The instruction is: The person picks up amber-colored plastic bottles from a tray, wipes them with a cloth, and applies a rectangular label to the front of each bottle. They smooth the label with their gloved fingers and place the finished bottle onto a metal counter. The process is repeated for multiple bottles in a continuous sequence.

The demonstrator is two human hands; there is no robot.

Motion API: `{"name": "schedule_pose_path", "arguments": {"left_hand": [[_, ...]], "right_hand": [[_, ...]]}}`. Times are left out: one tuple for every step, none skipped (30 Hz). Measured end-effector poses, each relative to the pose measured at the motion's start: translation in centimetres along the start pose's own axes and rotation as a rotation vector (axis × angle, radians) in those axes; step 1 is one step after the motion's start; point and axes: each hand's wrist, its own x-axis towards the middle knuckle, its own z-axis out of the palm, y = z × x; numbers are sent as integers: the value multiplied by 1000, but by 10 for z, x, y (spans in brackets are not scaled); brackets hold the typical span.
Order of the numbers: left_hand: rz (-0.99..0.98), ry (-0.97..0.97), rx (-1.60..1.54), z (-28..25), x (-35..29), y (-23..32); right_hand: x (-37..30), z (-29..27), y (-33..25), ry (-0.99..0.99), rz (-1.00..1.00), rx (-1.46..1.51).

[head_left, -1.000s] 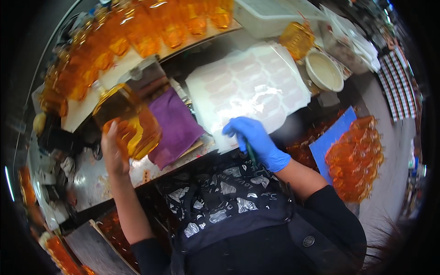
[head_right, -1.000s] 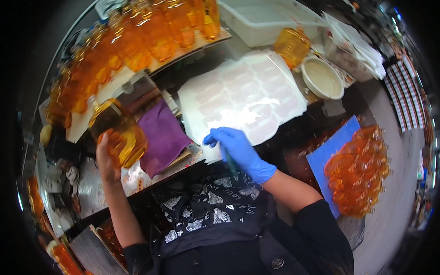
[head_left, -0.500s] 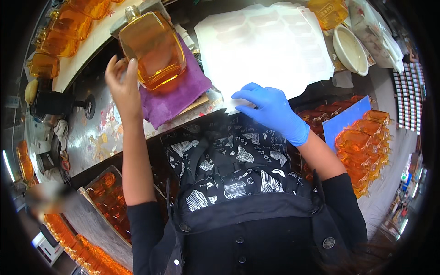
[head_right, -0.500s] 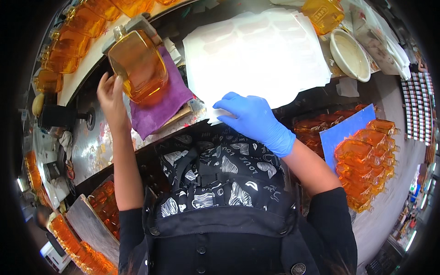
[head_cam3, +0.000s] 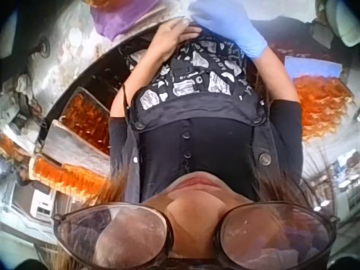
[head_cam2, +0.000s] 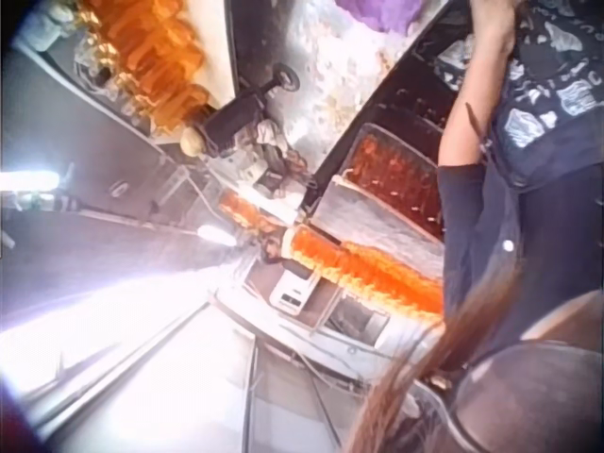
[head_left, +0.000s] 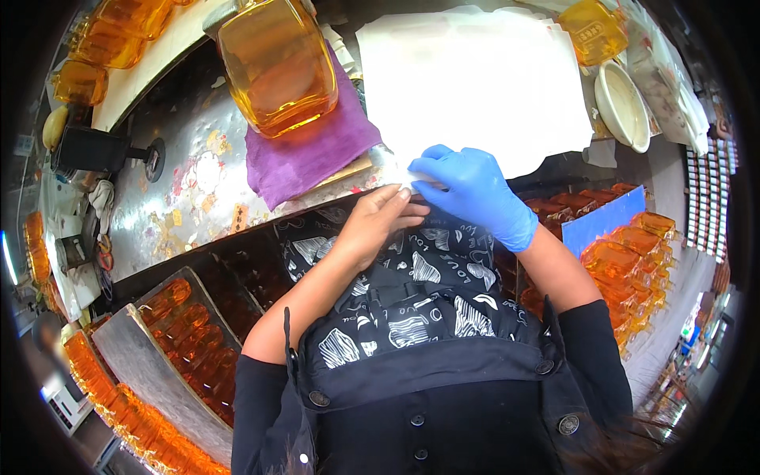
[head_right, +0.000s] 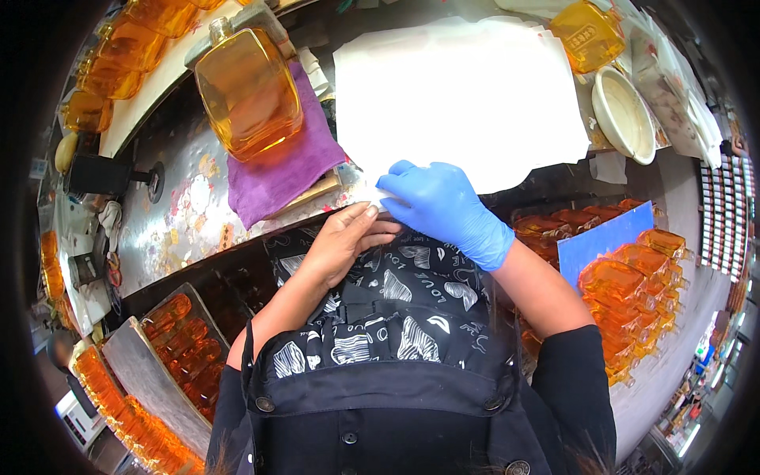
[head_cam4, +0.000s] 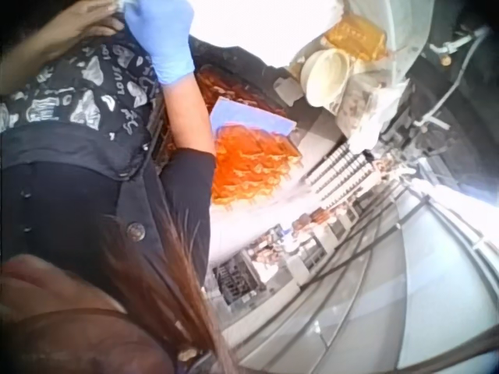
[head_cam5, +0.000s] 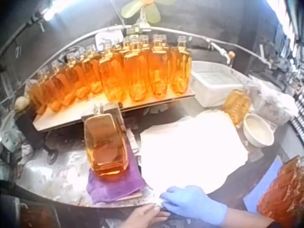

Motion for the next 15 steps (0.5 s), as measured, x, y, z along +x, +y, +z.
{"name": "schedule_pose_path", "arguments": {"left_hand": [[12,-3,-23,2,3,-4],[24,-6,-47,4,5,-5],[57,-13,-31,5,6,-5],[66,-3,-26,6,6,-4],[75,6,-21,8,6,-4],[89,15,-18,9,7,-3],[50,4,37,9,6,-2],[10,-6,92,6,3,0],[-27,-18,149,2,2,4],[-86,-124,300,0,0,13],[-193,-204,432,2,-4,21],[-297,-289,568,7,-8,30],[-215,-352,534,17,-12,36],[-105,-434,451,30,-20,46],[-32,-528,248,47,-29,61]], "right_hand": [[0,-1,-1,-15,-7,-33],[0,-3,-2,-30,-14,-66],[-1,-3,-3,-42,-19,-98],[-1,-1,-3,2,40,-17],[-2,3,-2,47,99,64],[-2,4,0,93,154,142],[-1,1,0,71,253,223],[0,-4,1,51,353,305],[0,-9,3,32,452,386],[-1,-15,8,53,564,457],[-5,-22,17,75,676,529],[-9,-32,26,104,789,596],[-12,-44,39,191,781,579],[-17,-57,53,278,770,562],[-23,-77,62,329,848,523]]}}
